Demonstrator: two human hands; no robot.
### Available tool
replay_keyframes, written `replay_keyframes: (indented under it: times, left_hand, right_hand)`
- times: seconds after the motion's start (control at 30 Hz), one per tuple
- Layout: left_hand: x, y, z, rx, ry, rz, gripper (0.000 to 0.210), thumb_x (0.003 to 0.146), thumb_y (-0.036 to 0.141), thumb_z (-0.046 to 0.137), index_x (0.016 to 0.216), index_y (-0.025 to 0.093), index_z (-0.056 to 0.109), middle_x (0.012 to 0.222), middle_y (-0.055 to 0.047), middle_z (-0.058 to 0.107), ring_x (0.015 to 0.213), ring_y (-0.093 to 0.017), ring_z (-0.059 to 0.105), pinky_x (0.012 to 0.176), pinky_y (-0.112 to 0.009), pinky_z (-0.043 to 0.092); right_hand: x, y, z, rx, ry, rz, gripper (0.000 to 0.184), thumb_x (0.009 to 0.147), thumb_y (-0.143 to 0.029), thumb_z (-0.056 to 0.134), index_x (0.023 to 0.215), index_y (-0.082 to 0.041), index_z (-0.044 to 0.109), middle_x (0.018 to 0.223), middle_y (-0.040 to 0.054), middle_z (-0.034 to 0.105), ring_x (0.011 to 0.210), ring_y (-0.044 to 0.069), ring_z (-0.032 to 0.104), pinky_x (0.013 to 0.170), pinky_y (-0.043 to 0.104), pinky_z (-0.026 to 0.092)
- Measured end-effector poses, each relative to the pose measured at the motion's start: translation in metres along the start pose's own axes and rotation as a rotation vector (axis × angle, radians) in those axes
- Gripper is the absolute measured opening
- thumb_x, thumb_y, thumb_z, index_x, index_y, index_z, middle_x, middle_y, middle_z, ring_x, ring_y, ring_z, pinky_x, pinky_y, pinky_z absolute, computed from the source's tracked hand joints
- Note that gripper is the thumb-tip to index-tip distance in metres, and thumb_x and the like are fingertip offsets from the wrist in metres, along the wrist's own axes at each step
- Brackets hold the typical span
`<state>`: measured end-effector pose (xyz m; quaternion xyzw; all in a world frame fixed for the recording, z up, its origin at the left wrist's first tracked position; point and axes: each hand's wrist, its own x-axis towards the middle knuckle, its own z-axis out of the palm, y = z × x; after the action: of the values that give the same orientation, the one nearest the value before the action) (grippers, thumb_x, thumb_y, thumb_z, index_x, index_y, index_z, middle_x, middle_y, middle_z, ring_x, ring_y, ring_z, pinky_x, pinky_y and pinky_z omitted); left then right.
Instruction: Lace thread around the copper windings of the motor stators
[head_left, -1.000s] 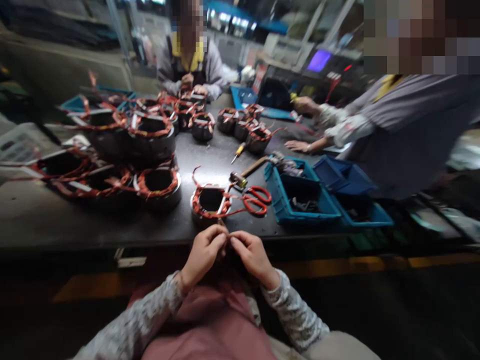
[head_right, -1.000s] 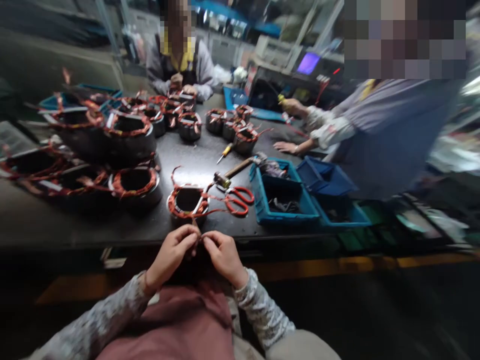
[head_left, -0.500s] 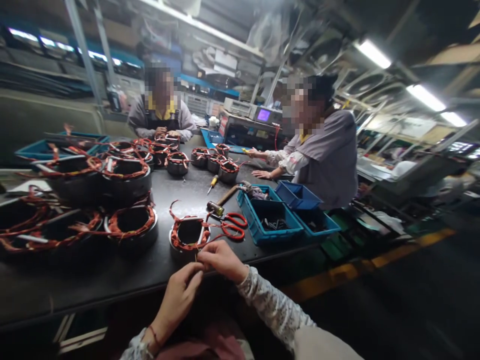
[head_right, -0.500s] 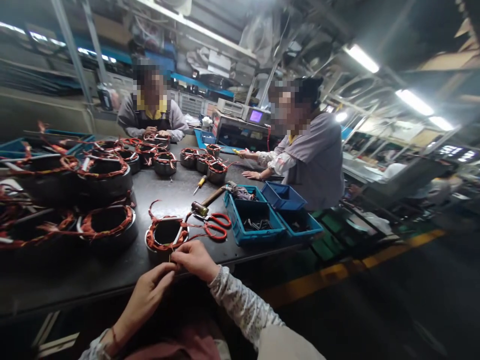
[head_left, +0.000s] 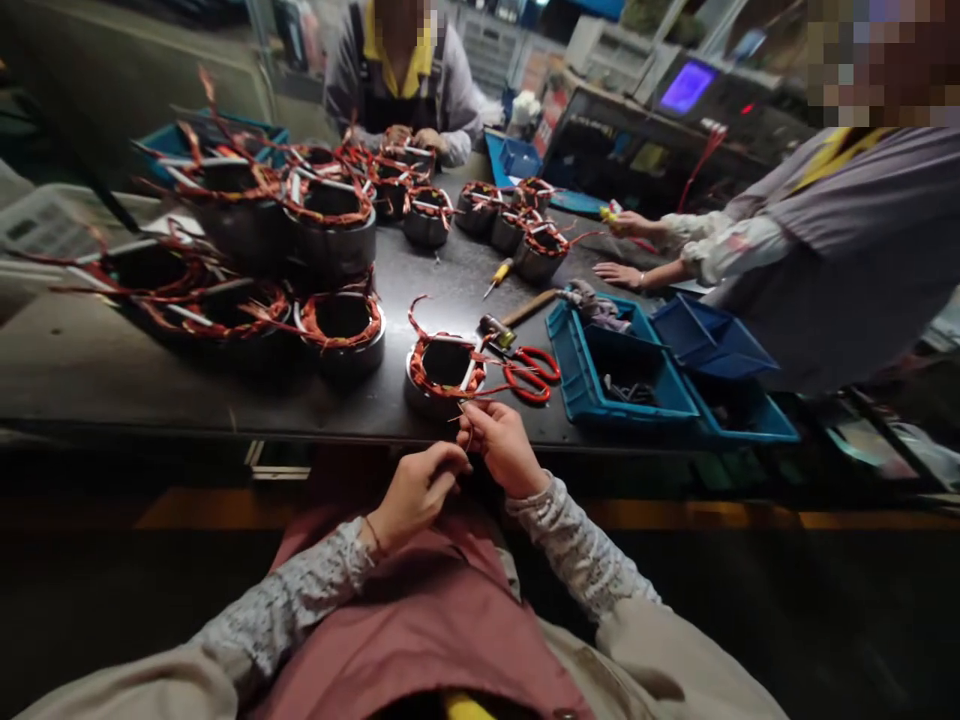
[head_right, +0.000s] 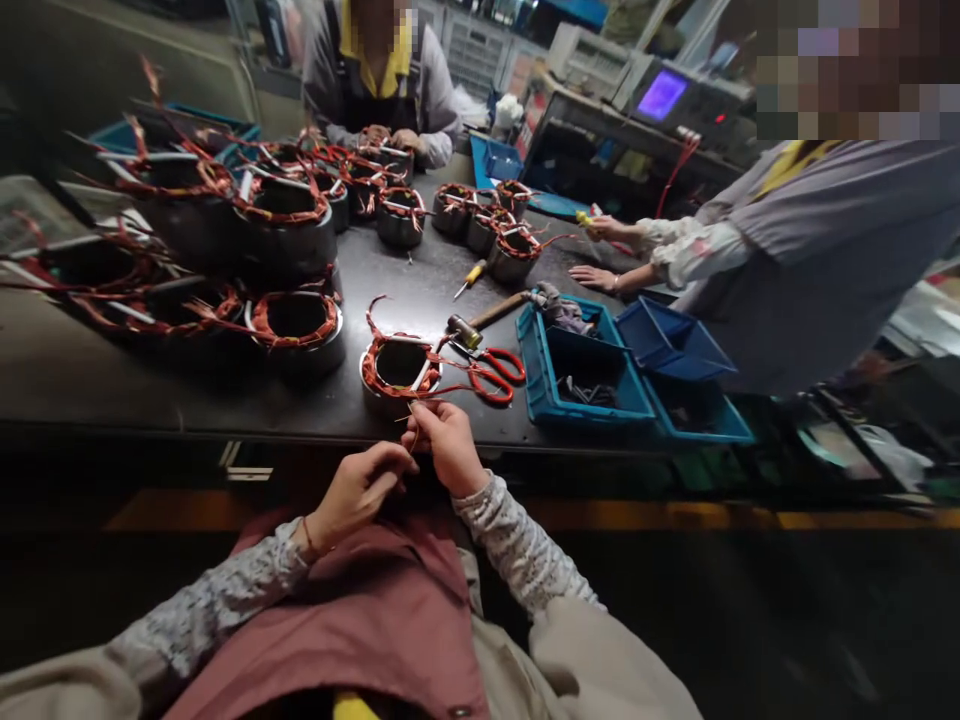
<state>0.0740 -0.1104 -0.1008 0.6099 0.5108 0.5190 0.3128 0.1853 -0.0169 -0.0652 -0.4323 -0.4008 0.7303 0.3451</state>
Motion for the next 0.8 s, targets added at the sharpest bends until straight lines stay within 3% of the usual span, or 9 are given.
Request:
replay_keyframes:
  times: [0.17, 0.3, 0.43, 0.5, 0.57, 0.67, 0.8]
  left_hand:
    - [0.017, -0.02, -0.016, 0.225, 0.311, 0.218, 0.013, 0.091, 0.019, 0.054, 0.094, 0.018, 0.067, 0.092, -0.004, 0.068, 0.079, -0.011, 0.065, 0.073, -0.02, 0.053]
    - [0.04, -0.024, -0.025, 0.332, 0.152, 0.38, 0.024, 0.095, 0.021, 0.048, 0.091, 0.018, 0.072, 0.09, -0.004, 0.07, 0.083, -0.011, 0.066, 0.077, -0.019, 0.052]
    - [0.052, -0.011, -0.032, 0.346, 0.078, 0.413, 0.028, 0.096, 0.021, 0.045, 0.089, 0.015, 0.072, 0.091, -0.005, 0.071, 0.087, -0.012, 0.067, 0.082, -0.02, 0.051]
    - [0.057, -0.006, -0.036, 0.326, 0.079, 0.485, 0.026, 0.094, 0.019, 0.047, 0.085, 0.016, 0.071, 0.095, -0.006, 0.072, 0.089, -0.013, 0.068, 0.08, -0.019, 0.052]
    - [0.065, -0.004, -0.038, 0.314, 0.031, 0.47, 0.023, 0.093, 0.017, 0.047, 0.086, 0.018, 0.07, 0.109, -0.007, 0.071, 0.098, -0.014, 0.068, 0.084, -0.019, 0.052]
    - [0.079, -0.002, -0.037, 0.184, -0.026, 0.412, 0.02, 0.092, 0.019, 0.049, 0.082, 0.019, 0.066, 0.097, -0.005, 0.073, 0.085, -0.011, 0.069, 0.075, -0.017, 0.052]
    - [0.089, 0.005, -0.033, 0.107, -0.047, 0.275, 0.019, 0.088, 0.024, 0.051, 0.076, 0.019, 0.065, 0.073, 0.0, 0.069, 0.067, -0.01, 0.064, 0.064, -0.017, 0.049]
  right_hand:
    - [-0.003, -0.002, 0.005, 0.004, -0.02, -0.01, 0.041, 0.06, -0.042, 0.081, 0.078, -0.016, 0.054, 0.058, -0.0085, 0.053, 0.035, -0.001, 0.029, 0.031, 0.012, 0.02]
    - [-0.001, -0.002, 0.006, -0.065, -0.015, -0.004, 0.03, 0.069, -0.039, 0.072, 0.079, -0.018, 0.053, 0.059, -0.0081, 0.051, 0.036, 0.0, 0.027, 0.032, 0.014, 0.016]
    - [-0.007, -0.005, 0.007, -0.203, 0.037, -0.119, 0.016, 0.077, -0.034, 0.059, 0.078, -0.018, 0.055, 0.059, -0.006, 0.052, 0.039, 0.003, 0.031, 0.035, 0.018, 0.022]
    - [-0.011, -0.006, 0.007, -0.294, 0.082, -0.25, 0.012, 0.076, -0.029, 0.06, 0.074, -0.017, 0.058, 0.059, -0.0033, 0.056, 0.046, 0.007, 0.042, 0.043, 0.02, 0.035]
    - [-0.01, -0.004, 0.004, -0.527, 0.115, -0.5, 0.011, 0.079, -0.027, 0.058, 0.075, -0.018, 0.062, 0.069, 0.0017, 0.064, 0.061, 0.012, 0.055, 0.059, 0.024, 0.047]
    - [-0.006, 0.001, -0.004, -0.871, 0.156, -0.847, 0.018, 0.088, -0.025, 0.049, 0.084, -0.018, 0.065, 0.08, 0.0058, 0.07, 0.073, 0.016, 0.063, 0.071, 0.027, 0.05]
    - [-0.003, 0.007, -0.013, -1.011, 0.195, -1.061, 0.02, 0.092, -0.02, 0.045, 0.088, -0.018, 0.065, 0.078, 0.0057, 0.07, 0.072, 0.015, 0.065, 0.068, 0.024, 0.05]
